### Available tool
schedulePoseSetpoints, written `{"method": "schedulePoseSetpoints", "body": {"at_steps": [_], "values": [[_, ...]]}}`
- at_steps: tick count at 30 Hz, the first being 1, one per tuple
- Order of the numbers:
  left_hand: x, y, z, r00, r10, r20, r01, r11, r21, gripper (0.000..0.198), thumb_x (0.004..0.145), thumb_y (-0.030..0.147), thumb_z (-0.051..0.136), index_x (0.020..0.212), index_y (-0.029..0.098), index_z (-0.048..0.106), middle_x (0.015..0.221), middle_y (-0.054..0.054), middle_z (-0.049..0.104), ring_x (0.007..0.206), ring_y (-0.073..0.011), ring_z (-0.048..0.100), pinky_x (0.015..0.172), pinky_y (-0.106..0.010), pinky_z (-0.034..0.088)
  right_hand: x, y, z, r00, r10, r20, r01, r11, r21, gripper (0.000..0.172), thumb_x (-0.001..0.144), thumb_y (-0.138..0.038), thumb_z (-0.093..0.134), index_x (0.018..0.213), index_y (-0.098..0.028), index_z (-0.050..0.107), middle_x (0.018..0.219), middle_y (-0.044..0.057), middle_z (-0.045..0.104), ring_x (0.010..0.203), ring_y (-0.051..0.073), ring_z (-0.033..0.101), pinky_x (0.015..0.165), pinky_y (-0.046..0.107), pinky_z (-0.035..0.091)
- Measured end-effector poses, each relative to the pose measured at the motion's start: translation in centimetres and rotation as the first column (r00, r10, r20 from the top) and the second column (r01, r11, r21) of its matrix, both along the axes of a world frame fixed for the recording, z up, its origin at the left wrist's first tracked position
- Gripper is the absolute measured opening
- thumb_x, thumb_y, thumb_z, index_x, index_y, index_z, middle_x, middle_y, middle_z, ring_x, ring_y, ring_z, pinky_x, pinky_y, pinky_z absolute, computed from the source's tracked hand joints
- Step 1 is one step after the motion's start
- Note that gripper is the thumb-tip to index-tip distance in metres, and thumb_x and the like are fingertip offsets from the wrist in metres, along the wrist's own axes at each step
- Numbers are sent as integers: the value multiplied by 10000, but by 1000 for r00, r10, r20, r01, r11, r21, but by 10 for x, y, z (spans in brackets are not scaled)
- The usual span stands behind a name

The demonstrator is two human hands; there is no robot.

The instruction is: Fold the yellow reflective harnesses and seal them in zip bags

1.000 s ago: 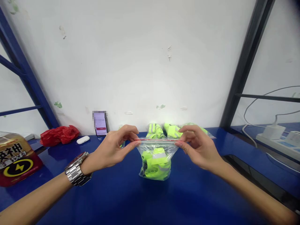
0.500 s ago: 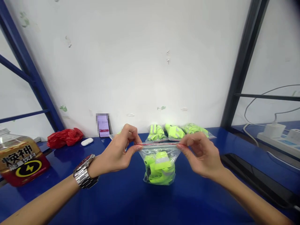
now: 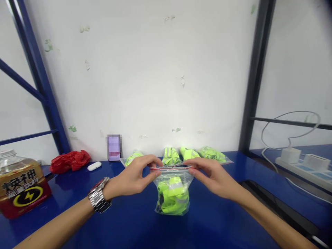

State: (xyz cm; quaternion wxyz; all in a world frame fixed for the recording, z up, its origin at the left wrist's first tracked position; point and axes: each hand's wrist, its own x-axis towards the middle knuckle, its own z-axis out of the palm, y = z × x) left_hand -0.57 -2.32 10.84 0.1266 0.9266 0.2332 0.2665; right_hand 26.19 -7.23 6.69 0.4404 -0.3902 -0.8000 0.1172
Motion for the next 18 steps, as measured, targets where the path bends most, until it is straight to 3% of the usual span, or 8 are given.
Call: {"method": "schedulePoseSetpoints", "body": {"at_steps": [5,11,18], "values": [[0,-3,9,994,35,-104,-32,999,32,197,916,337,477,1045,213,559,841,-15,599,742,-135,550,676,-255,433,-5,-8,15,992,76,103,-76,997,3,123,878,-273,568,819,-172,607,724,5,570,641,117,498,611,253,412],[1,-2,13,977,58,-206,-38,994,101,202,935,338,419,851,200,540,795,-7,575,699,-129,503,633,-235,406,-4,-12,19,992,52,118,-63,994,90,67,861,-221,574,811,-178,583,749,6,565,666,116,497,619,241,398],[0,-4,5,988,72,-137,-51,986,156,183,919,309,437,819,200,545,707,7,569,618,-113,499,520,-190,377,-5,-11,17,997,39,72,-48,989,137,50,849,-204,572,818,-181,604,743,15,608,668,126,529,628,244,424]]}}
